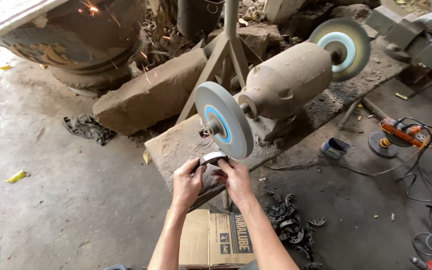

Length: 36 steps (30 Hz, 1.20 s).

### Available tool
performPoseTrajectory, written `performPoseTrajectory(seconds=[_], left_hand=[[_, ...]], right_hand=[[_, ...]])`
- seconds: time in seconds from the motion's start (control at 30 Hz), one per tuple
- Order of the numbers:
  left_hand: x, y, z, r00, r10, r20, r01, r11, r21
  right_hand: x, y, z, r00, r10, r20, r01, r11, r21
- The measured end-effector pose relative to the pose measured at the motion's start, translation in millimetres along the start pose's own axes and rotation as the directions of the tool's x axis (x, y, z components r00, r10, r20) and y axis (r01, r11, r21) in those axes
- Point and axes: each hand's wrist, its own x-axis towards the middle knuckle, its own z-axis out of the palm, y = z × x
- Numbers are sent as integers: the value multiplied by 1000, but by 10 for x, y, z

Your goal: Grinding metal brake shoes using a bench grinder

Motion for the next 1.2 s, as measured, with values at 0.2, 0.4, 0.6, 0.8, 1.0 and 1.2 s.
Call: performPoseTrajectory(seconds=[0.2, 0.4, 0.6, 0.8, 1.0, 1.2], left_hand=[[-51, -48, 49, 991, -92, 94, 86, 994, 65], [-52, -16, 279, 976, -178, 126, 175, 984, 36], [-47, 124, 106, 989, -142, 52, 143, 989, -29], [3, 153, 388, 1000, 7, 29, -7, 1000, 11], [-44, -12, 278, 998, -55, -28, 55, 998, 12], [-118, 5, 24, 988, -151, -22, 152, 986, 64]], right_hand=[[-14, -28, -166, 999, -33, -12, 33, 999, 11], [83, -98, -299, 996, -76, -40, 76, 997, 19], [122, 25, -131, 997, -79, 7, 79, 997, -11], [206, -7, -393, 990, -117, -82, 118, 993, 1], [353, 183, -240, 993, -107, -57, 108, 994, 19], [126, 191, -56, 999, -41, 20, 41, 999, -1]])
